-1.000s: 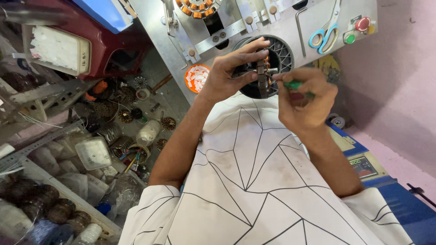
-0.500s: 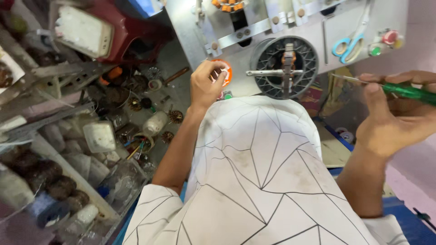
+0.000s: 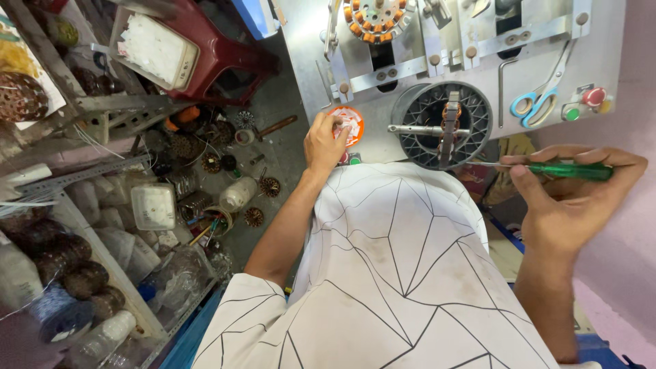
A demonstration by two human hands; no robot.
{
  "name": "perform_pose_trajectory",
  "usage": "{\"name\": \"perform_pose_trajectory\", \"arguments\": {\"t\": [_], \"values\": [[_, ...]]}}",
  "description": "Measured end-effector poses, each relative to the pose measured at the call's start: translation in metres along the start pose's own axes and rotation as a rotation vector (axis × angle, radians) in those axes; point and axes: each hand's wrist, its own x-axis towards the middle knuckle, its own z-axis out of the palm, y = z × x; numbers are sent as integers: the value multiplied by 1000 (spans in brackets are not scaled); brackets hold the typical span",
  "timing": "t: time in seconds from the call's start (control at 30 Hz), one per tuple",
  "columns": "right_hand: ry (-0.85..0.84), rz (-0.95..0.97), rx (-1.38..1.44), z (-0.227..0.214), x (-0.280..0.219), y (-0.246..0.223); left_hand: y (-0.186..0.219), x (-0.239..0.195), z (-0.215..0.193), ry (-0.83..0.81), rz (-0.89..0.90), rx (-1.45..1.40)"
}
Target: The person uses a screwdriver to manipulate wires and components within a ceiling fan motor stator while it is held in a mechanical winding machine.
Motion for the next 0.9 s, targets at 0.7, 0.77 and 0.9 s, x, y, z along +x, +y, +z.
{"name": "perform_pose_trajectory", "arguments": {"t": [0.7,0.77,0.9], "values": [[-281,61,-279,64,21,-30,175,-8,-82,-232,363,-616],[-259,-25,-304,67,22,-35,194,-12,-83,-275,334,-672],[-191,-165,-332,66,25,-42,207,-10,-78,-238,377,-678]]}}
